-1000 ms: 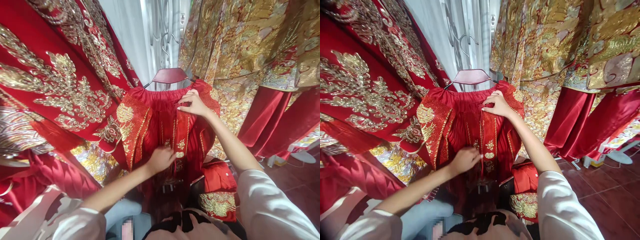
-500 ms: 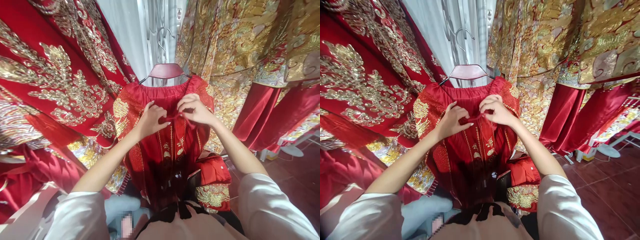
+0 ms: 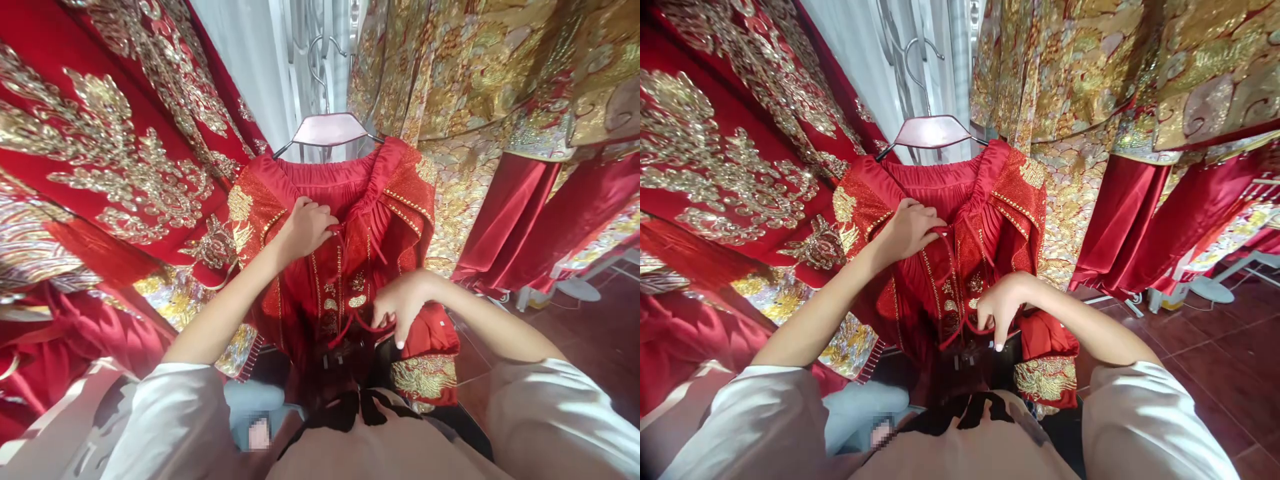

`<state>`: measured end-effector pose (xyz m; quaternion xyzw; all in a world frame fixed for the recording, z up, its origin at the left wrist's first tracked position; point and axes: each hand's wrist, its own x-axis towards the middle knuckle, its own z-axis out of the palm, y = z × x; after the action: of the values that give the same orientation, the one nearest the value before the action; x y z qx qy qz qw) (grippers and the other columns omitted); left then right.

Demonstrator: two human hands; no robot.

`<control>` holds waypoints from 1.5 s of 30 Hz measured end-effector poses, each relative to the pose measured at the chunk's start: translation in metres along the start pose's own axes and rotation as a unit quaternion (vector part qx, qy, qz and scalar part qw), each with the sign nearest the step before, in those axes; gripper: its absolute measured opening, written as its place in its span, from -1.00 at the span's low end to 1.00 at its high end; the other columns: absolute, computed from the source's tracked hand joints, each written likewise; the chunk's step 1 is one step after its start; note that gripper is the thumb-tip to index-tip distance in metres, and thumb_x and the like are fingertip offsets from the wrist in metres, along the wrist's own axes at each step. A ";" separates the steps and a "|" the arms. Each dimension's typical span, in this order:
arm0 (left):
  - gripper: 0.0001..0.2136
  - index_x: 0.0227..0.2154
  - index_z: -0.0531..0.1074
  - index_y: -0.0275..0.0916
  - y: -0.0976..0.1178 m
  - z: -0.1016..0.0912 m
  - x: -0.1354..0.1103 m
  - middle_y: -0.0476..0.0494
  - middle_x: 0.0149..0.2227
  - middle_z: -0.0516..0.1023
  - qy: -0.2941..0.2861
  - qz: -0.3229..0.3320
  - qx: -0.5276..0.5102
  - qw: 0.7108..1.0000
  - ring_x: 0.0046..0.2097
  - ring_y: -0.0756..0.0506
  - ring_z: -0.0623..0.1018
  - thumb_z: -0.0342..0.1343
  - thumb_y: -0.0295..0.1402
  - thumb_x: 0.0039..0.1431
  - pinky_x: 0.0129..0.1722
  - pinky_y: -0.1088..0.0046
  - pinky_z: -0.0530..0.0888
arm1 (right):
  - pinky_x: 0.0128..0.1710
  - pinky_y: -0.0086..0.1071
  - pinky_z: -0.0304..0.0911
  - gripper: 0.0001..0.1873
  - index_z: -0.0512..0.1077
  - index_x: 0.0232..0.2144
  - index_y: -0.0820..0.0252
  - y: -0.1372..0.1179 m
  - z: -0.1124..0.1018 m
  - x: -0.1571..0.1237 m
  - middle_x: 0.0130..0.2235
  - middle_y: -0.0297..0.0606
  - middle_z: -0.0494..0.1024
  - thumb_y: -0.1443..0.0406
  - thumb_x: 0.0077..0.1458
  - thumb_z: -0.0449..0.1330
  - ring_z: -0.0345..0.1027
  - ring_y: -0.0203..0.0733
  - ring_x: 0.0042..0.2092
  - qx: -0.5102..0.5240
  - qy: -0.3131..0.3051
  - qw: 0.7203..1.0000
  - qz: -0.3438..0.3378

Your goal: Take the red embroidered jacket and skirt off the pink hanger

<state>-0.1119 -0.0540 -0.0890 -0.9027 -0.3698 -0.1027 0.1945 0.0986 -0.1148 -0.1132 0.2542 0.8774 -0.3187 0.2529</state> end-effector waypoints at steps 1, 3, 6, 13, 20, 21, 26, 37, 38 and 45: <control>-0.76 -0.16 0.48 -0.20 -0.003 0.002 -0.001 -0.11 -0.23 0.50 -0.006 0.006 -0.023 1.000 -0.17 -0.13 0.43 -0.05 -0.37 0.20 0.00 0.23 0.16 | -0.43 -0.47 0.13 -0.71 0.54 -0.31 0.26 0.005 -0.003 0.003 -0.42 -0.35 0.55 0.37 -0.22 0.36 0.33 -0.34 -0.44 0.032 0.008 0.999 -0.019; -0.77 -0.16 0.48 -0.19 -0.010 0.004 -0.004 -0.09 -0.21 0.51 -0.008 0.018 -0.069 0.997 -0.17 -0.11 0.43 -0.03 -0.38 0.20 0.01 0.26 0.13 | -0.29 -0.45 0.21 -0.58 0.48 -0.10 0.30 0.013 -0.010 0.008 -0.23 -0.21 0.58 0.35 -0.09 0.29 0.41 -0.29 -0.31 0.042 0.159 0.986 -0.021; -0.79 -0.19 0.50 -0.19 -0.014 0.004 -0.009 -0.06 -0.22 0.53 0.003 0.023 -0.115 0.993 -0.16 -0.09 0.42 0.00 -0.41 0.17 0.02 0.28 0.09 | -0.25 -0.40 0.22 -0.68 0.46 -0.10 0.37 0.015 -0.020 0.018 -0.24 -0.10 0.57 0.32 0.11 0.14 0.42 -0.27 -0.30 0.019 0.444 0.896 0.027; -0.79 -0.24 0.52 -0.15 -0.011 -0.003 -0.013 -0.05 -0.31 0.53 0.004 0.042 -0.143 0.989 -0.24 -0.06 0.39 -0.03 -0.40 0.21 -0.05 0.30 0.10 | -0.42 -0.44 0.09 -0.74 0.45 -0.55 0.31 0.003 -0.027 0.047 -0.57 -0.29 0.46 0.28 0.11 0.16 0.27 -0.34 -0.52 0.077 0.626 0.772 0.071; -0.74 -0.21 0.52 -0.14 -0.010 -0.005 -0.015 -0.06 -0.27 0.54 0.002 0.029 -0.148 0.989 -0.22 -0.08 0.40 -0.06 -0.43 0.17 -0.04 0.29 0.12 | -0.43 -0.45 0.19 -0.77 0.40 -0.62 0.26 0.010 -0.017 0.061 -0.58 -0.31 0.47 0.32 0.04 0.15 0.32 -0.34 -0.53 0.250 0.650 0.717 -0.013; -0.74 -0.22 0.52 -0.15 -0.010 -0.004 -0.015 -0.07 -0.27 0.55 0.005 0.027 -0.146 0.989 -0.23 -0.09 0.40 -0.06 -0.42 0.17 -0.04 0.28 0.12 | -0.46 -0.46 0.19 -0.79 0.41 -0.61 0.26 0.008 -0.015 0.062 -0.58 -0.31 0.48 0.30 0.02 0.17 0.32 -0.34 -0.53 0.283 0.650 0.705 -0.018; -0.77 -0.25 0.53 -0.16 -0.008 -0.002 -0.013 -0.07 -0.29 0.55 0.010 0.025 -0.142 0.989 -0.23 -0.09 0.41 -0.05 -0.41 0.18 -0.02 0.27 0.12 | -0.66 -0.53 0.09 -0.76 0.43 -0.61 0.27 -0.002 -0.014 0.070 -0.60 -0.32 0.46 0.18 -0.18 0.29 0.25 -0.40 -0.60 0.530 0.594 0.601 -0.071; -0.76 -0.21 0.50 -0.14 0.003 -0.010 -0.018 -0.09 -0.18 0.56 0.061 -0.013 -0.094 0.994 -0.20 -0.12 0.43 -0.07 -0.41 0.20 -0.05 0.24 0.18 | -0.72 -0.57 -0.27 -0.79 0.33 -0.70 0.25 0.015 0.009 0.091 -0.78 -0.51 0.22 0.35 -0.46 0.32 -0.08 -0.54 -0.72 0.680 0.524 0.501 -0.103; -0.75 -0.19 0.49 -0.14 0.004 -0.013 -0.022 -0.11 -0.18 0.56 0.080 -0.026 -0.088 0.993 -0.19 -0.13 0.43 -0.08 -0.41 0.20 -0.05 0.23 0.20 | -0.71 -0.56 -0.27 -0.80 0.33 -0.70 0.24 0.018 0.020 0.098 -0.79 -0.51 0.22 0.34 -0.46 0.31 -0.08 -0.53 -0.72 0.681 0.519 0.510 -0.079; -0.75 -0.20 0.50 -0.13 -0.011 -0.038 -0.056 -0.11 -0.19 0.56 0.016 0.048 -0.134 0.990 -0.14 -0.12 0.47 -0.08 -0.33 0.21 0.05 0.21 0.26 | -0.58 -0.43 0.08 -0.84 0.35 -0.70 0.21 0.047 0.070 0.084 -0.71 -0.34 0.38 0.32 -0.16 0.16 0.16 -0.34 -0.66 0.445 0.522 0.718 0.118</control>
<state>-0.1603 -0.0985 -0.0699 -0.9355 -0.3058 -0.1567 0.0827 0.0843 -0.1081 -0.2314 0.5649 0.5900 -0.4573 -0.3517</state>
